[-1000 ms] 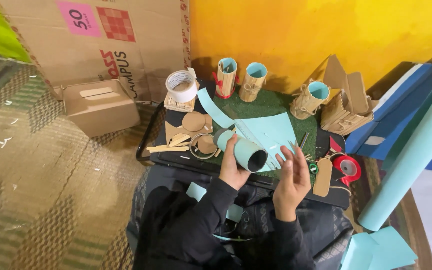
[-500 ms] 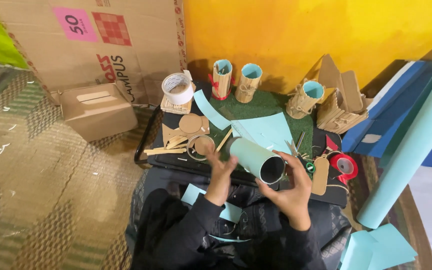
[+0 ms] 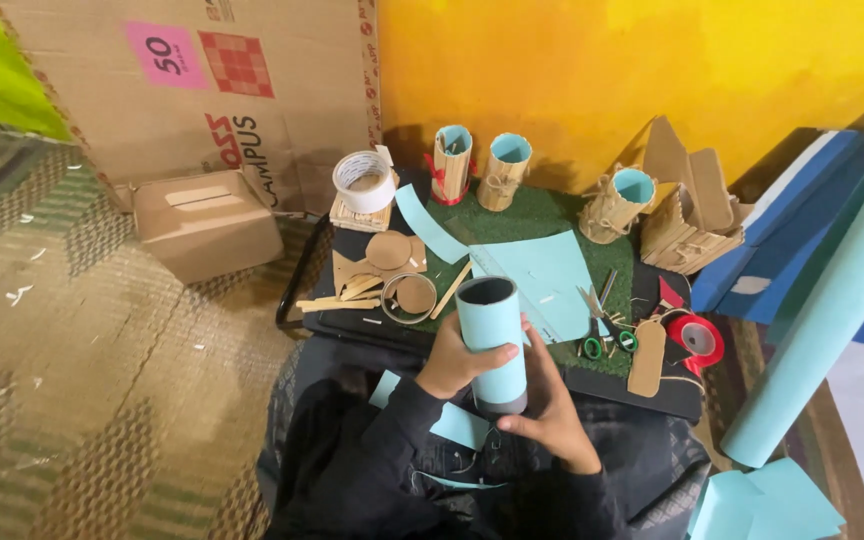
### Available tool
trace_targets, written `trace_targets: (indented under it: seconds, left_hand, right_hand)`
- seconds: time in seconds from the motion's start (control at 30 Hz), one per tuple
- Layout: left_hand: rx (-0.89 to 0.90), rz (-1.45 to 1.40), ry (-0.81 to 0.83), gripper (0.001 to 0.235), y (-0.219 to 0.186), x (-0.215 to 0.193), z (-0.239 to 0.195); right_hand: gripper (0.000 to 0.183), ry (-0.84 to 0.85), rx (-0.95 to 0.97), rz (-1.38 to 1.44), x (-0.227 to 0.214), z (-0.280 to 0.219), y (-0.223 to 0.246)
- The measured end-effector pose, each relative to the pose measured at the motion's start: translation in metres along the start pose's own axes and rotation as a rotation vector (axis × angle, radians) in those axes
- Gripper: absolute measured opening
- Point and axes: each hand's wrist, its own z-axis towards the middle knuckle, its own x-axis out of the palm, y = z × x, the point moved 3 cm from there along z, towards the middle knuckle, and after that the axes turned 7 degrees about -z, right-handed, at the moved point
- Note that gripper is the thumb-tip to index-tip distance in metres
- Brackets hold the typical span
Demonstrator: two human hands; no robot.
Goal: Trimming and fitting blue paper onto cardboard tubes for a craft project
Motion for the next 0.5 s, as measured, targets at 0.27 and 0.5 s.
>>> trace_targets:
  seconds: [0.27,0.5]
  left_hand:
    - [0.136,0.17,-0.05,0.089,-0.01,0.017,0.001]
    - [0.154,0.27,-0.146,0.051,-0.025,0.018,-0.003]
  right_hand:
    - [0.091,-0.339,0.028,0.009,-0.011,-0.047,-0.078]
    - [0.083,-0.525,0.047,-0.333,-0.002,-0.053,-0.051]
